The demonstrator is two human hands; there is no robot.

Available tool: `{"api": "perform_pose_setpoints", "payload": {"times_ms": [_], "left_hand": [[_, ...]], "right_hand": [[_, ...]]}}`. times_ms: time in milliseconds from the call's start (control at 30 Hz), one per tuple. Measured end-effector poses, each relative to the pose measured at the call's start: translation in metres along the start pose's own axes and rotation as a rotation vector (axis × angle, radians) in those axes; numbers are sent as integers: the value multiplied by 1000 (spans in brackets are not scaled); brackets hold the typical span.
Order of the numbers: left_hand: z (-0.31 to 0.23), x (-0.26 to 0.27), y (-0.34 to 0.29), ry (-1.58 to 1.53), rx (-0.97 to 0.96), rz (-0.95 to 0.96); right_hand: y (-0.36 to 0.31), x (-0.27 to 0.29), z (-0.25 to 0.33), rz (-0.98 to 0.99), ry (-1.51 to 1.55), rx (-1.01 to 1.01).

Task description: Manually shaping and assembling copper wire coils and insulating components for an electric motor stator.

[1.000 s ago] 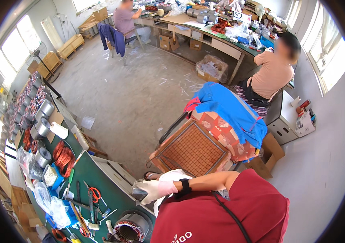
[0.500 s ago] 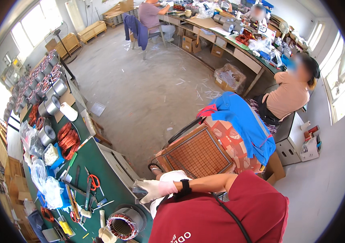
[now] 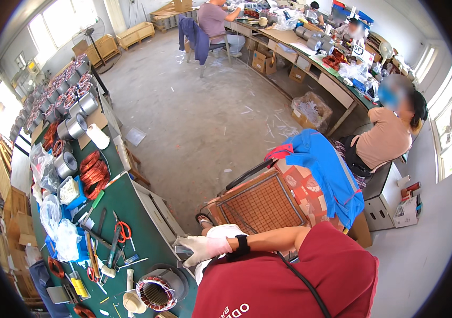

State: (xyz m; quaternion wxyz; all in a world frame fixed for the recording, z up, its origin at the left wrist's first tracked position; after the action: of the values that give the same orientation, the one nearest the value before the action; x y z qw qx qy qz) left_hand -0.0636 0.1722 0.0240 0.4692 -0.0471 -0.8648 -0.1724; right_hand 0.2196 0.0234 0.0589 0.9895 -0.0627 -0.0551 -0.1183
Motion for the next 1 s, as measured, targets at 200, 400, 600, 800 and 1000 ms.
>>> {"api": "perform_pose_setpoints", "payload": {"times_ms": [200,400,600,800,1000], "left_hand": [[3,7,-3,19,-19,-37],[1,5,-1,27,-52,-64],[-15,4,1,38,-91,-72],[-87,-4,25,148,-197,52],[-69,5,-1,304,-318,135]], "right_hand": [[1,9,28,10,114,-47],[11,13,27,-8,246,-79],[37,21,53,-254,431,89],[34,19,62,-224,511,171],[18,20,75,177,673,-3]]}}
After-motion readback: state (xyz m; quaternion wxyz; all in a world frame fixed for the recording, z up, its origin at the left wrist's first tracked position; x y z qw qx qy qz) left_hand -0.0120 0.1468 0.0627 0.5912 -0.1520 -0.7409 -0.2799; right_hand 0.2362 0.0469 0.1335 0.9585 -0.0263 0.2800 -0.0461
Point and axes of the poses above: each hand's wrist, its own y-axis towards the middle knuckle, its own x-axis out of the back of the hand, z = x × y, the point moved 4 cm from there along y, towards the middle knuckle, and after that the axes turned 10 degrees about y, right-handed, at the moved point
